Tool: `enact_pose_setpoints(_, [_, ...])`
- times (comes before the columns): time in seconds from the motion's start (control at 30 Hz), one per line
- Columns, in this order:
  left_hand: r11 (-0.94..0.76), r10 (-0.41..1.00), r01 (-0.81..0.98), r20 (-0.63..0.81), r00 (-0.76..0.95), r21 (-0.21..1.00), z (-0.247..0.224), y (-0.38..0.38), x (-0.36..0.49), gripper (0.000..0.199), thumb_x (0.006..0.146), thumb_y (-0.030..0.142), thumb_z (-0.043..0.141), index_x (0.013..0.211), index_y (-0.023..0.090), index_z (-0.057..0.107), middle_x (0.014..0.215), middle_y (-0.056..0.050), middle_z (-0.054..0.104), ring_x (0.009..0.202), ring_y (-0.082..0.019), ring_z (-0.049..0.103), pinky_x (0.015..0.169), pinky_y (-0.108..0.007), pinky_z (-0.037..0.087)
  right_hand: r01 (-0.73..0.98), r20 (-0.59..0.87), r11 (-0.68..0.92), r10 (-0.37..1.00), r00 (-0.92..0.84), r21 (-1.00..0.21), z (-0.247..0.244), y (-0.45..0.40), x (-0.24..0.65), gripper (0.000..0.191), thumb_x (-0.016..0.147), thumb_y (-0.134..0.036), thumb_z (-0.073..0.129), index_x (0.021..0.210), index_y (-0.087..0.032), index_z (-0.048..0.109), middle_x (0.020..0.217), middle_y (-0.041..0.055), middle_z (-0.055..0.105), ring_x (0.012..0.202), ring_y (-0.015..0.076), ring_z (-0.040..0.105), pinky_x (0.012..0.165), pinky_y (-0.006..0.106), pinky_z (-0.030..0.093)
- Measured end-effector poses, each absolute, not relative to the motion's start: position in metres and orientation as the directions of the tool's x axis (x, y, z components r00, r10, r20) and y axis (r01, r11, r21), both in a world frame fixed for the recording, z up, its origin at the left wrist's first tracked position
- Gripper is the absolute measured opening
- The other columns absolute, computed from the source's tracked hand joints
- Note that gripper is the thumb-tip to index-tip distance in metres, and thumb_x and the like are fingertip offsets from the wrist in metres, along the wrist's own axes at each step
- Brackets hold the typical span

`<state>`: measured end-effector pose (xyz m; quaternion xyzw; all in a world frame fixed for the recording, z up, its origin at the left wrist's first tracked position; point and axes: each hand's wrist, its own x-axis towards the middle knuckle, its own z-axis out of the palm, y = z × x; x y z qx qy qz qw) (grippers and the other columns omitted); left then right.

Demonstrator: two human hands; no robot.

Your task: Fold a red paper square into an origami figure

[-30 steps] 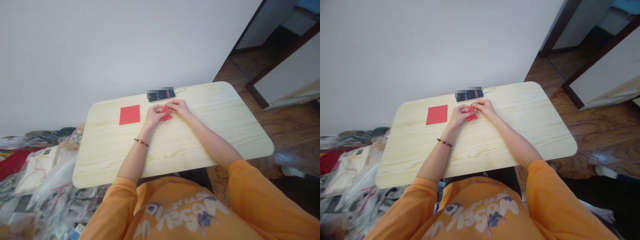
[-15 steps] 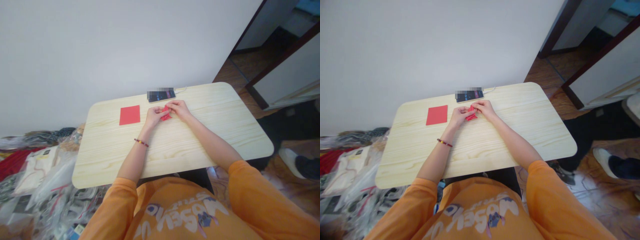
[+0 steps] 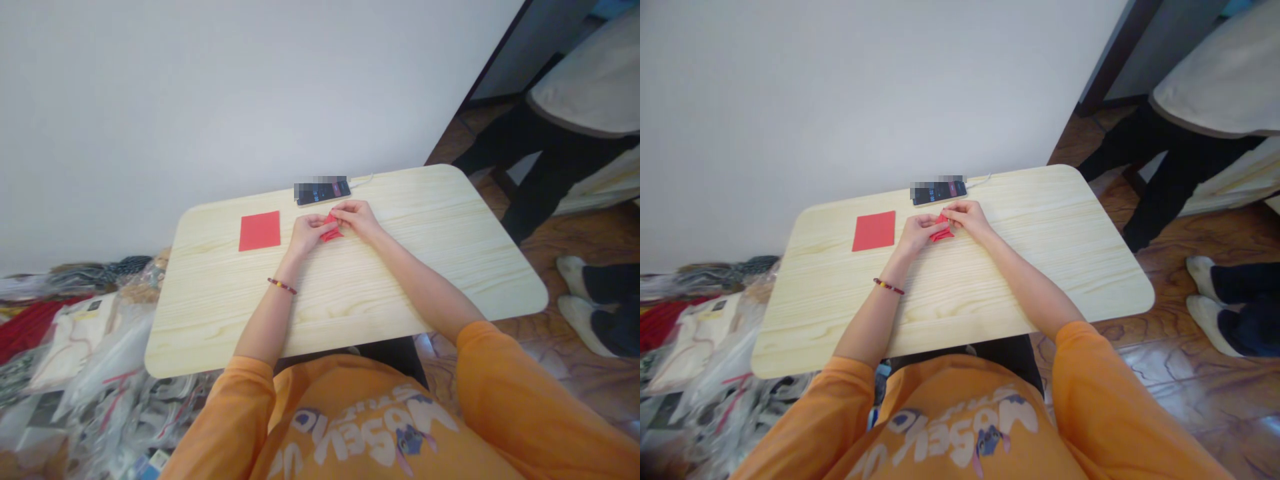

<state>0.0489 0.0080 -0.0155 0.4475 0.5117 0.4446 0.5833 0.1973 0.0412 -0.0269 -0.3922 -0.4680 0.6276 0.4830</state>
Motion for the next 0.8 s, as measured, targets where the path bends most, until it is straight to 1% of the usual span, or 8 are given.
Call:
enact_pose_setpoints(0.13, [0.209,0.975,-0.063,-0.203,0.094,0.976,-0.0149,0.0083,0.0487,0.042,0.046,0.040,0.088,0.073,0.013,0.071,0.066,-0.005,0.071,0.057,-0.012,0.061,0.058,-0.024,0.046,-0.233,-0.037,-0.088,0.976,-0.216,-0.968,-0.0258,0.0404,0.1968,0.027,0.059,-0.034,0.080,0.065,-0.013,0.064,0.051,-0.0012,0.057,0.047,0.0058,0.045,0.042,0.019,0.028])
enact_pose_setpoints(0.3, [0.198,0.975,-0.049,-0.192,0.114,0.979,-0.0140,0.0083,0.0487,0.042,0.045,0.038,0.088,0.074,0.012,0.071,0.068,-0.006,0.071,0.059,-0.012,0.061,0.061,-0.025,0.046,-0.248,-0.028,-0.078,0.979,-0.200,-0.966,-0.0245,0.0385,0.1956,0.028,0.061,-0.035,0.079,0.065,-0.015,0.060,0.050,-0.0033,0.054,0.044,0.0047,0.042,0.039,0.017,0.026])
enact_pose_setpoints(0.53, [0.236,0.967,-0.041,-0.230,0.112,0.971,-0.0115,0.0071,0.0499,0.046,0.043,0.040,0.088,0.074,0.011,0.070,0.069,-0.007,0.072,0.060,-0.013,0.062,0.063,-0.027,0.048,-0.221,-0.006,-0.058,0.973,-0.229,-0.974,-0.0221,0.0354,0.1937,0.036,0.068,-0.047,0.074,0.069,-0.018,0.051,0.050,-0.0063,0.049,0.040,0.0044,0.039,0.034,0.016,0.022])
enact_pose_setpoints(0.67, [0.257,0.961,-0.012,-0.254,0.107,0.966,-0.0106,0.0063,0.0506,0.045,0.041,0.038,0.089,0.072,0.012,0.070,0.065,-0.006,0.071,0.056,-0.013,0.061,0.058,-0.025,0.046,-0.230,0.007,-0.040,0.980,-0.201,-0.972,-0.0189,0.0362,0.1952,0.039,0.073,-0.052,0.069,0.070,-0.019,0.048,0.056,-0.0054,0.052,0.042,0.0047,0.042,0.034,0.015,0.022])
enact_pose_setpoints(0.8, [0.251,0.964,-0.036,-0.247,0.099,0.967,-0.0099,0.0057,0.0508,0.040,0.044,0.036,0.089,0.070,0.013,0.069,0.063,-0.005,0.070,0.054,-0.012,0.060,0.056,-0.025,0.045,-0.223,-0.027,-0.072,0.980,-0.197,-0.972,-0.0175,0.0366,0.1961,0.042,0.073,-0.056,0.067,0.070,-0.018,0.051,0.056,-0.0039,0.053,0.042,0.0050,0.043,0.034,0.016,0.021])
